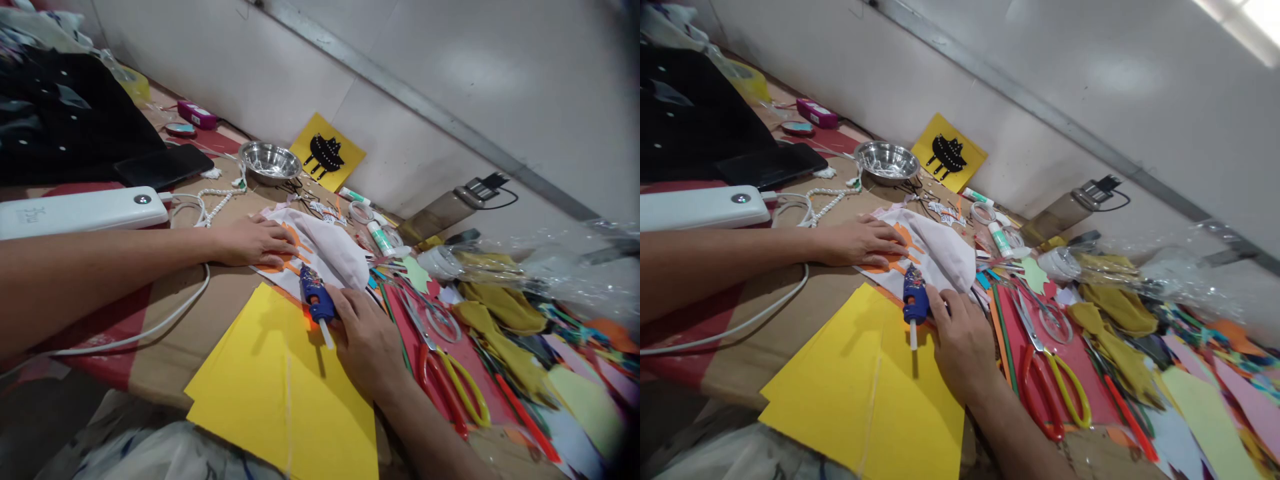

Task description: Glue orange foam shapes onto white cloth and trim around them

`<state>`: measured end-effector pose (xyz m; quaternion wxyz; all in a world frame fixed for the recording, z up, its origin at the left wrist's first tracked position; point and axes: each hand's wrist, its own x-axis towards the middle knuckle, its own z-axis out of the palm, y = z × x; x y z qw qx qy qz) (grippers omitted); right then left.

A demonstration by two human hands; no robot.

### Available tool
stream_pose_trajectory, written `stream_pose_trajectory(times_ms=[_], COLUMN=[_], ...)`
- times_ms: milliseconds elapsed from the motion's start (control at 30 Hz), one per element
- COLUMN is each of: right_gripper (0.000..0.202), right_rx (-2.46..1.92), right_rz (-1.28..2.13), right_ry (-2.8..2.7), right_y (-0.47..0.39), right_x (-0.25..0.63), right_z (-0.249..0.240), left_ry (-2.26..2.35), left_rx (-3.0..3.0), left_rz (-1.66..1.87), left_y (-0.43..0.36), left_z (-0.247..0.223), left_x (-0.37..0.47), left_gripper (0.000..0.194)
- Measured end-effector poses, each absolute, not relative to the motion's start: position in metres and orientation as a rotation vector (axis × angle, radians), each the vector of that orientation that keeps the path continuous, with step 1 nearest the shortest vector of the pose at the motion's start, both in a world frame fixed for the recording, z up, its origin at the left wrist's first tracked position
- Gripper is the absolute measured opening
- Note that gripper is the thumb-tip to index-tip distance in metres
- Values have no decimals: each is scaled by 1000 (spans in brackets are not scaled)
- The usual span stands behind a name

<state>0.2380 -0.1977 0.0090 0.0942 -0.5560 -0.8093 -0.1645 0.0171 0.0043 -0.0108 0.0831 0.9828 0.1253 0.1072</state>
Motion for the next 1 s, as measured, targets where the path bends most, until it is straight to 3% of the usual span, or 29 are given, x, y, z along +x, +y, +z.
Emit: stream_pose_trajectory(times_ms=[133, 333, 533, 767, 1000], right_gripper=[42, 25, 30, 37, 41], right_rx=[-1616, -1702, -1763, -1465, -1557], right_rz=[-315, 206, 571, 869, 988], right_ry=[-2239, -1741, -1236, -770, -770], right_y=[-196, -191, -185, -170, -163], right_x=[239, 246, 251, 249, 254], right_z=[9, 6, 6, 8, 11], left_ry=[334, 316, 350, 372, 423], left_rx=[2975, 2992, 2968, 2917, 2782], left_rz=[382, 418, 369, 379, 442], left_y=[5, 3, 0, -2, 0], left_z=[-13, -9, -6, -4, 0], left_x=[17, 17, 19, 19, 17], left_gripper=[46, 41, 39, 34, 37])
